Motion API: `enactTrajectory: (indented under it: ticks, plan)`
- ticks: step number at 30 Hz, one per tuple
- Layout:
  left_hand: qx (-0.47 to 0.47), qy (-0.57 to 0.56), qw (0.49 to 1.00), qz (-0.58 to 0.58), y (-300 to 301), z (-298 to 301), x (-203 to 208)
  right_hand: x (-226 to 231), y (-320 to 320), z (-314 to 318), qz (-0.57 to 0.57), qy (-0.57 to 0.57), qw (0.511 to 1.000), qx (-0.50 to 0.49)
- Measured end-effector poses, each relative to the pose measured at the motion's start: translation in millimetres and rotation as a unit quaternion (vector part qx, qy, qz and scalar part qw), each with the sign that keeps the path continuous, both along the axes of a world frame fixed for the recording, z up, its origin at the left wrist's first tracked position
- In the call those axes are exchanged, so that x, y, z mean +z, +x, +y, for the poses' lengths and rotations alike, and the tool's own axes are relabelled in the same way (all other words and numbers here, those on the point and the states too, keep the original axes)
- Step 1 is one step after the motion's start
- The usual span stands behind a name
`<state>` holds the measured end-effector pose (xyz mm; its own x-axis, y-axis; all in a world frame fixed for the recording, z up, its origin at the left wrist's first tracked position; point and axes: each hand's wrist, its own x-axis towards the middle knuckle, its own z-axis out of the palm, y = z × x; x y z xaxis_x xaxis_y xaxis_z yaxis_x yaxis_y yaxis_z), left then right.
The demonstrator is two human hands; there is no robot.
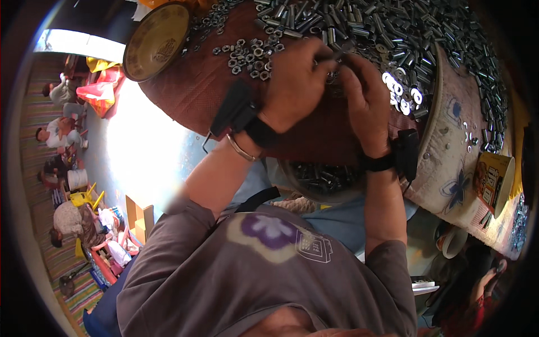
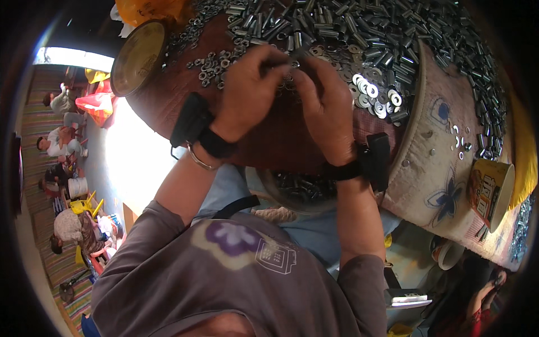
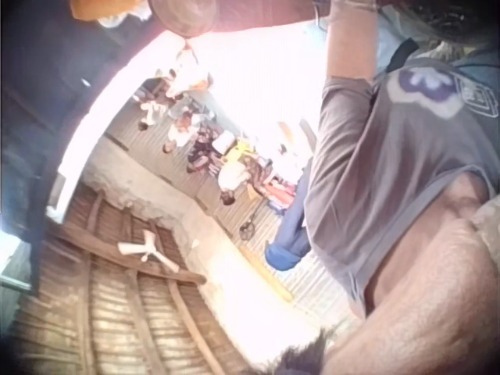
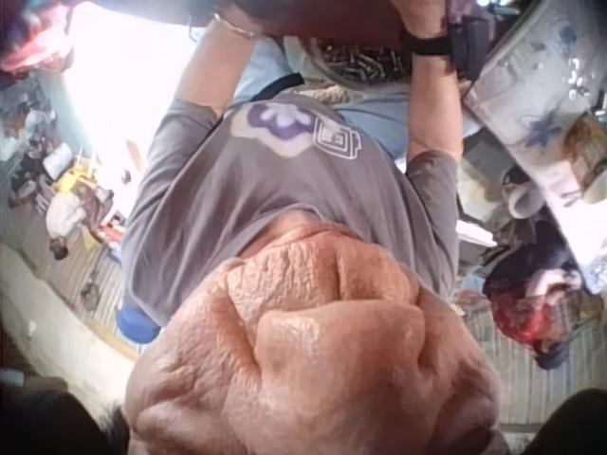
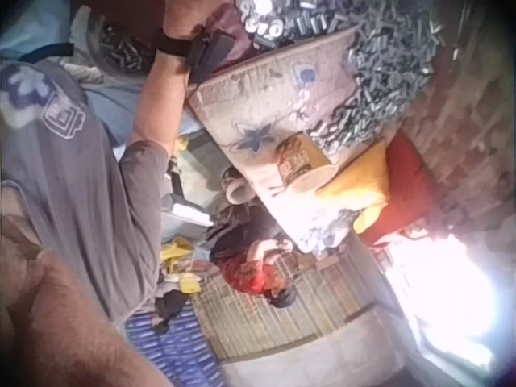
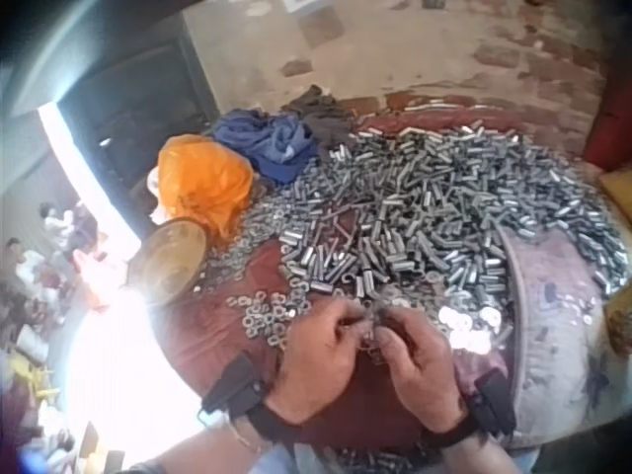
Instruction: Sorting and picking metal nuts, bolts, and washers from a table.
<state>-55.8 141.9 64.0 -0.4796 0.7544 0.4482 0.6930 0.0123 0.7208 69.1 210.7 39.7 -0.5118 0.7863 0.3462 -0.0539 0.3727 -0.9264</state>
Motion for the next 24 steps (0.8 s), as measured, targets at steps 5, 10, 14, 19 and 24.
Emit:
enactTrajectory:
  ticks: [5, 10, 14, 19, 24]
  plan:
    - [-0.047, -0.014, 0.998, -0.037, 15, -12, -15, -10, 0, 3, 0.04, -0.055, 0.997, 0.045]
    - [-0.037, -0.009, 0.998, 0.046, 12, -17, -17, -6, 2, -2, -0.003, -0.025, 0.999, 0.039]
    - [-0.003, 0.0, 0.999, 0.035, -10, -19, -7, -9, 2, -2, 0.072, -0.023, 0.997, 0.021]
    - [0.078, 0.007, 0.97, 0.232, -62, 4, -10, -7, -1, -10, 0.035, 0.019, 0.999, 0.0]
    - [0.046, -0.121, 0.905, 0.405, -62, 21, -11, -10, -1, -8, 0.05, 0.008, 0.999, -0.004]
